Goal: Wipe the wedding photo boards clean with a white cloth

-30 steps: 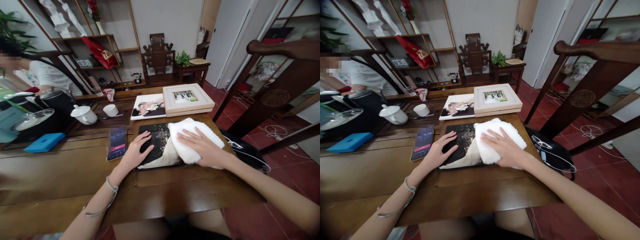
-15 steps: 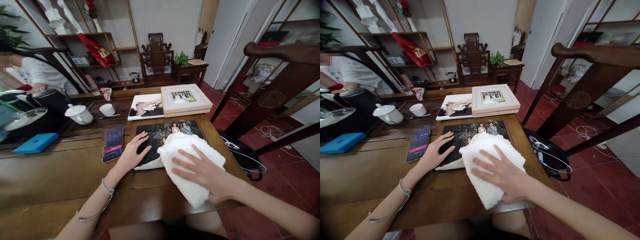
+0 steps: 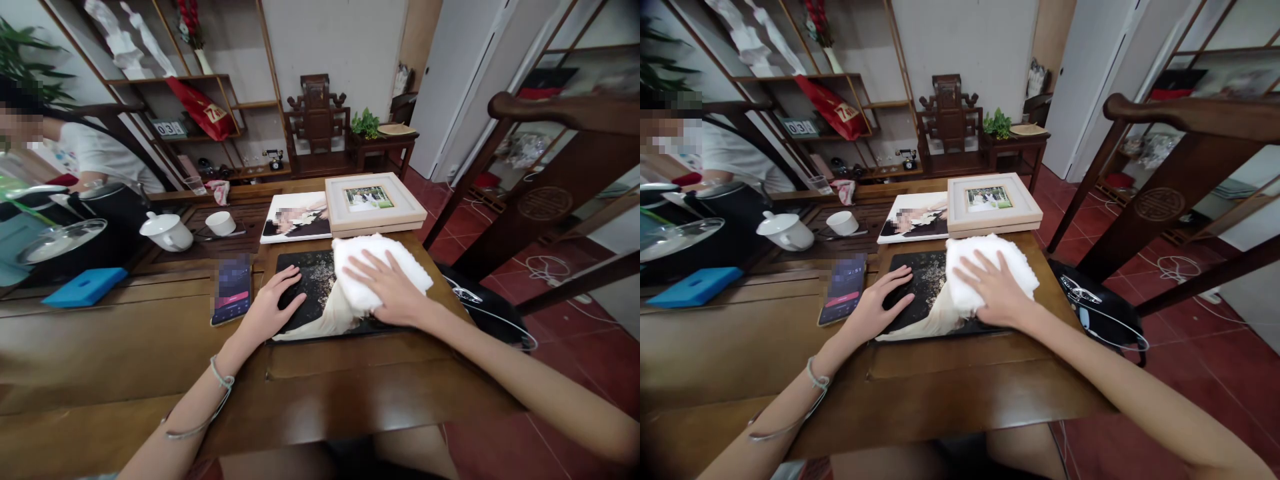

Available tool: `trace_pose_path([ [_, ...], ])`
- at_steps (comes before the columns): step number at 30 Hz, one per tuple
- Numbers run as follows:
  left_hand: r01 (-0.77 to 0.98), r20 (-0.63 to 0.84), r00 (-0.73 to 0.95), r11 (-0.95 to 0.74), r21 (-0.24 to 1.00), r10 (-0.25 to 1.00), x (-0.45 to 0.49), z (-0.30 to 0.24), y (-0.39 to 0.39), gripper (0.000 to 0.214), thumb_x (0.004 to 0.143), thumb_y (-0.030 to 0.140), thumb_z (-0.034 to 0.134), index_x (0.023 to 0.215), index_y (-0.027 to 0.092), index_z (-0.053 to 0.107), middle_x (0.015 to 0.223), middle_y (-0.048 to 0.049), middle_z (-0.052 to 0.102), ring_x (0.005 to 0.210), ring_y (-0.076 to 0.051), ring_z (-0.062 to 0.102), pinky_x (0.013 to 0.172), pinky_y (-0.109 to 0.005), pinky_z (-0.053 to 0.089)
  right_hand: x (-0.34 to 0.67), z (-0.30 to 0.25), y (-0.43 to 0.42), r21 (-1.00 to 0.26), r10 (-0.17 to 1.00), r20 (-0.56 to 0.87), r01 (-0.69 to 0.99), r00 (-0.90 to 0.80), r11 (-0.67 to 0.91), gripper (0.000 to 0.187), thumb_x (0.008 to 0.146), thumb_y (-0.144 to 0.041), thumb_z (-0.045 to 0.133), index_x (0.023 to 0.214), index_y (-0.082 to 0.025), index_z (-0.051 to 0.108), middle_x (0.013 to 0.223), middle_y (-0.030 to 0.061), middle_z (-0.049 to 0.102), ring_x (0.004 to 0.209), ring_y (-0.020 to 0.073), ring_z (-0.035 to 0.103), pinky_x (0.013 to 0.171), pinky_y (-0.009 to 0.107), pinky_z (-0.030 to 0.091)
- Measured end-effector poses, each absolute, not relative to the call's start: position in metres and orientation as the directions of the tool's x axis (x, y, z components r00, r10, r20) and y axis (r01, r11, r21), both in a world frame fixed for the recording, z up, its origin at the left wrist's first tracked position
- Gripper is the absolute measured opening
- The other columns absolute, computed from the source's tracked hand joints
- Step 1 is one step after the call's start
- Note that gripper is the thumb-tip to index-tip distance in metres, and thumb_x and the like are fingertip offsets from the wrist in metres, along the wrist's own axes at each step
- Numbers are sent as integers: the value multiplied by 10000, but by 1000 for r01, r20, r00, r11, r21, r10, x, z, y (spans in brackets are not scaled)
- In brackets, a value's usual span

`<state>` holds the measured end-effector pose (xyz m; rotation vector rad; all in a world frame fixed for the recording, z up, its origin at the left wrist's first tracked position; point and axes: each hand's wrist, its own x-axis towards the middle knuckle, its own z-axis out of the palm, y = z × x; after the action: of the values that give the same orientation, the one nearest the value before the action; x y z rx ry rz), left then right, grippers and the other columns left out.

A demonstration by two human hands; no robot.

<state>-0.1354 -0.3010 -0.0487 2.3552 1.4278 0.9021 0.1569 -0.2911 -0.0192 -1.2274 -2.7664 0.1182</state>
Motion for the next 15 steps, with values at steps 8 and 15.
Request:
trace_pose_path([
  [8,697,370,380,-525,487,848,-139,-50,-299,388,918,339,514,1239,143,607,1383,-150,549,1327,-287,476,1115,-504,387,140,-12,-343,-244,358,-42,357,-933,902,1077,526,-201,615,1525,-223,215,1605,68,140,1464,352,-9,1086,658,-113],
  [15,700,385,339,-504,506,858,-137,-48,-301,385,905,375,560,1206,144,628,1364,-145,568,1309,-275,496,1119,-484,387,172,-17,-266,-168,777,92,759,-623,628,923,604,-110,481,1499,-253,304,1581,23,248,1463,278,134,1134,605,85],
])
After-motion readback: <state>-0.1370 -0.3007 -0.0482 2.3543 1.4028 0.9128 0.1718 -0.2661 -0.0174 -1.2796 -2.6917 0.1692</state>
